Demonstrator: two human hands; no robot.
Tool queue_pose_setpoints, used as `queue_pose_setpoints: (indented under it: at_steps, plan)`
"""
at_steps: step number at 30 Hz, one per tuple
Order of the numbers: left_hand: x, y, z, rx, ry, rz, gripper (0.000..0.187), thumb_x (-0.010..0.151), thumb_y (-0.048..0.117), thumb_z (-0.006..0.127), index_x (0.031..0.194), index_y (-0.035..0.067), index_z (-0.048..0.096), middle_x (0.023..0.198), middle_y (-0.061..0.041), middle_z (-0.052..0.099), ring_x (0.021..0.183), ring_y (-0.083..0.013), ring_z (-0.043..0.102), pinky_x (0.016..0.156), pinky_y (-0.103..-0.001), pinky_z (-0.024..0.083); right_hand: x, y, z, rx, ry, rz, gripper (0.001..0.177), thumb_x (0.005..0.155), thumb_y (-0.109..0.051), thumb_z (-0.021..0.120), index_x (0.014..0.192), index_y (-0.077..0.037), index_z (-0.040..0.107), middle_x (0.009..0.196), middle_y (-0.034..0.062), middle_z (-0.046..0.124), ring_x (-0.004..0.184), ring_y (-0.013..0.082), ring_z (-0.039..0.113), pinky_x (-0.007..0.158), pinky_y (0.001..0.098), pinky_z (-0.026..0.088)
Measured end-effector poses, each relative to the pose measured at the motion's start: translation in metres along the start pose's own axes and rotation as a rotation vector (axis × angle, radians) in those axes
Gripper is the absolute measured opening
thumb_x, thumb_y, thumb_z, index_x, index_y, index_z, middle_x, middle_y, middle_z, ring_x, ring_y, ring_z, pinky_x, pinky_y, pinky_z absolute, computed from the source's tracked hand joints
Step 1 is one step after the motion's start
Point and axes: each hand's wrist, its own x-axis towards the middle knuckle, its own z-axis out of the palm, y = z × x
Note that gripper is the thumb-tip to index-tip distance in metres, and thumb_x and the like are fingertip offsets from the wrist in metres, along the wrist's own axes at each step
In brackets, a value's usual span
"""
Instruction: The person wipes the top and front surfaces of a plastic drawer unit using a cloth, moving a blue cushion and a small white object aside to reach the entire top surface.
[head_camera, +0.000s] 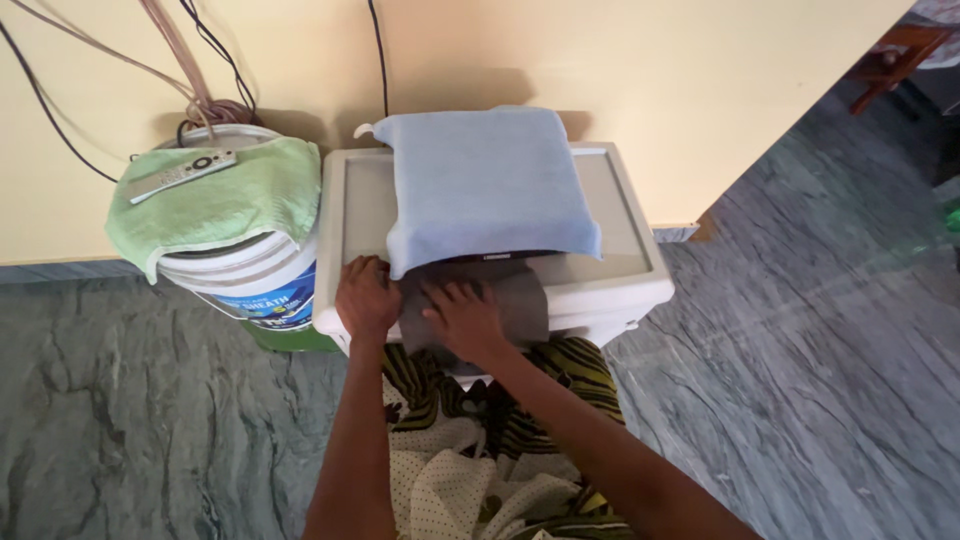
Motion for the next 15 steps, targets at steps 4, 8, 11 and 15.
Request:
queue_pose_setpoints:
  at_steps: [4, 8, 11, 15]
  plan:
    - [-0.001, 0.001, -0.002, -0.003, -0.012, -0.009, 0.016, 0.08, 0.011, 0.065, 0.092, 0.007, 0.075, 0.111, -0.008, 0.073, 0.115, -0.0334, 0.063, 0.096, -0.045, 0.052, -0.015, 0.023, -0.029, -0.174, -0.135, 0.105, 0.051, 0.103, -0.049, 0.038, 0.139, -0.018, 0.055, 0.128, 0.0104, 0.057, 0.123, 0.0295, 0.05, 0.106, 0.0603, 0.033]
    - [0.0, 0.004, -0.004, -0.019, -0.001, -0.006, 0.01, 0.082, 0.014, 0.068, 0.088, 0.007, 0.074, 0.11, -0.008, 0.073, 0.11, -0.0335, 0.063, 0.092, -0.045, 0.053, -0.037, 0.086, -0.04, -0.315, -0.319, 0.242, 0.046, 0.105, -0.05, 0.039, 0.126, -0.015, 0.061, 0.125, 0.0087, 0.058, 0.12, 0.0283, 0.052, 0.099, 0.0539, 0.038]
    - [0.0, 0.006, -0.006, -0.023, 0.016, 0.002, 0.009, 0.083, 0.014, 0.068, 0.085, 0.007, 0.073, 0.11, -0.008, 0.073, 0.109, -0.0335, 0.064, 0.091, -0.046, 0.053, -0.073, 0.154, -0.036, -0.36, -0.078, 0.275, 0.044, 0.107, -0.05, 0.041, 0.119, -0.014, 0.065, 0.122, 0.0093, 0.061, 0.119, 0.03, 0.054, 0.108, 0.0506, 0.037]
    - [-0.002, 0.008, -0.005, -0.05, 0.024, -0.021, 0.009, 0.083, 0.013, 0.068, 0.085, 0.005, 0.073, 0.109, -0.008, 0.074, 0.109, -0.0331, 0.065, 0.093, -0.046, 0.053, -0.092, 0.223, -0.031, -0.104, 0.155, 0.236, 0.051, 0.102, -0.048, 0.047, 0.126, -0.007, 0.064, 0.133, 0.0181, 0.062, 0.118, 0.038, 0.055, 0.104, 0.0538, 0.037]
